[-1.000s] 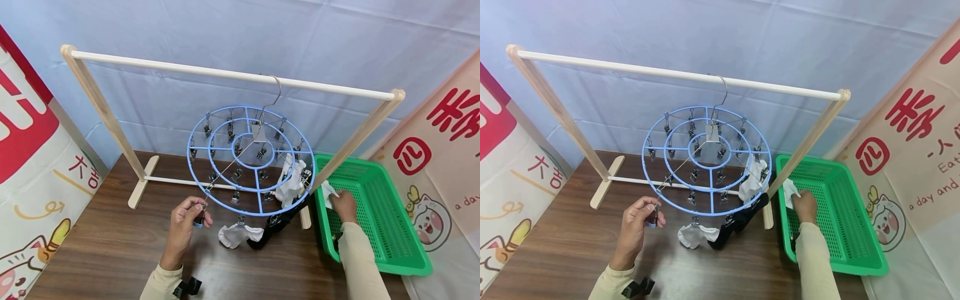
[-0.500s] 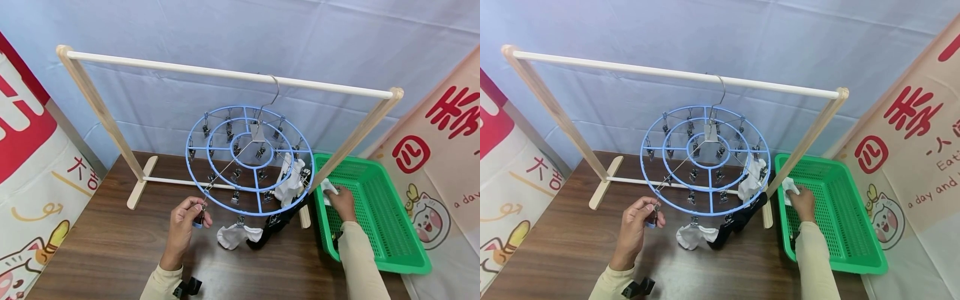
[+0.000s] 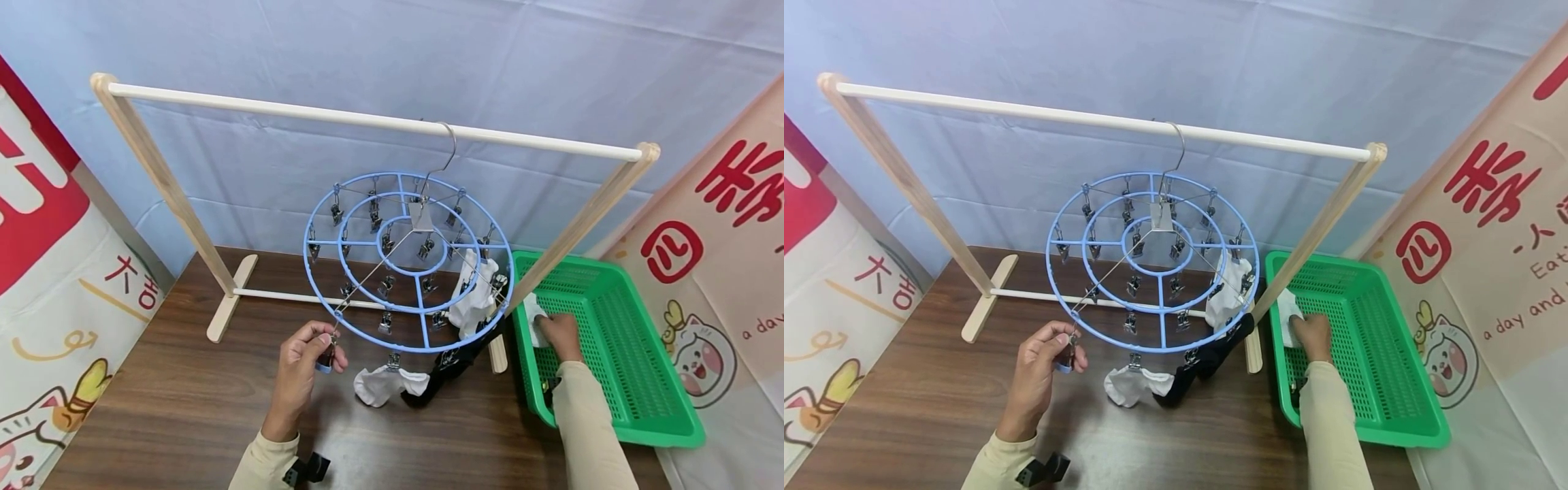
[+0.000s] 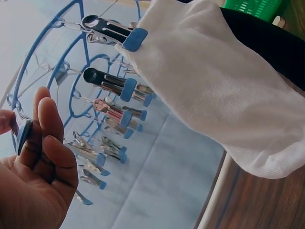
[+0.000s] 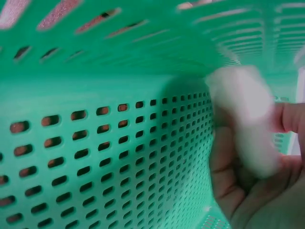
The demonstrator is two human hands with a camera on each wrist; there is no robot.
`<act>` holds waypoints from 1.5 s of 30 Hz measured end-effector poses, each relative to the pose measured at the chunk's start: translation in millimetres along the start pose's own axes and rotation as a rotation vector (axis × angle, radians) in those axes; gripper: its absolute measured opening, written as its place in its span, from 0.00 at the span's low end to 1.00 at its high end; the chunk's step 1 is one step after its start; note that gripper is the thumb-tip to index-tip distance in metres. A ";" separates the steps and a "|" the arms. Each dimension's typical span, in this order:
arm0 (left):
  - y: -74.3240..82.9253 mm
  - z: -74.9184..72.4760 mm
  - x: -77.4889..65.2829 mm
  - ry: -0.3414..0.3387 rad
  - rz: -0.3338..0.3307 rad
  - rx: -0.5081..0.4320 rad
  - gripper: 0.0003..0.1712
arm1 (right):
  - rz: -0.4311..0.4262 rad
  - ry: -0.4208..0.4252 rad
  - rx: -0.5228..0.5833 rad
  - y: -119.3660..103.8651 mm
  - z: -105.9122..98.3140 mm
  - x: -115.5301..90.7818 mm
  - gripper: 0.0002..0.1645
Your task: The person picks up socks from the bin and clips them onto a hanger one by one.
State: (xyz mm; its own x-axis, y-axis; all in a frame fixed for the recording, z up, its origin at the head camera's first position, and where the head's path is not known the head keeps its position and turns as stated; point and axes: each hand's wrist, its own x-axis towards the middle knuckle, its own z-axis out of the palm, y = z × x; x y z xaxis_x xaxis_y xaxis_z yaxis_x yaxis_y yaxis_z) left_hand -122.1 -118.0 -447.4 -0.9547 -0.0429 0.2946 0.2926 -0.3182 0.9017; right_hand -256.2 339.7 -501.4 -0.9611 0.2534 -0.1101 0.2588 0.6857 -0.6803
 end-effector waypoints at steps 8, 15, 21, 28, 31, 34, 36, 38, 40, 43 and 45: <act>-0.4 0.7 0.8 0.007 -0.013 0.013 0.12 | 0.030 -0.081 -0.014 2.3 -2.2 -0.1 0.27; -1.3 0.7 0.9 0.001 -0.005 0.002 0.12 | 0.071 -0.150 -0.049 -0.2 -1.3 0.6 0.29; -1.6 0.6 1.1 -0.005 0.003 0.002 0.12 | 0.098 -0.153 -0.050 -0.9 -1.8 0.5 0.33; -1.5 0.3 1.0 -0.003 0.004 0.008 0.12 | 0.131 -0.222 -0.177 -1.7 -6.2 -6.1 0.29; -1.4 0.4 0.6 -0.001 0.000 0.014 0.12 | 0.105 -0.229 -0.225 -2.4 -7.7 -8.6 0.17; -1.5 0.6 0.4 0.001 -0.001 0.014 0.12 | 0.085 -0.219 -0.227 -3.0 -9.1 -10.4 0.13; -1.5 0.6 0.4 0.001 0.001 0.011 0.11 | 0.083 -0.208 -0.220 -2.4 -9.2 -9.9 0.13; -1.4 0.7 0.6 0.000 0.004 0.006 0.11 | 0.083 -0.187 -0.212 -1.8 -8.5 -8.6 0.13; -1.2 0.8 0.7 0.000 0.007 0.001 0.11 | 0.072 -0.129 -0.187 -1.5 -7.1 -7.1 0.11; -0.8 0.9 0.5 0.004 0.003 0.000 0.11 | 0.054 -0.008 -0.121 -3.8 -4.4 -5.5 0.08; -0.3 1.2 0.3 0.006 0.000 -0.001 0.11 | 0.041 0.067 -0.067 -5.5 -3.2 -5.2 0.07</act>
State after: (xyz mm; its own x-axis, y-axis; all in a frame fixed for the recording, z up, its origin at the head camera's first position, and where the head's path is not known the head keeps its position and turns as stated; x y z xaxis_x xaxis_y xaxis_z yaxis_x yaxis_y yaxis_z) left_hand -122.4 -116.8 -447.1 -0.9549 -0.0482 0.2930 0.2927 -0.3188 0.9015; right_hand -252.3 336.8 -494.8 -0.9414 0.3261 -0.0866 0.3061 0.7173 -0.6259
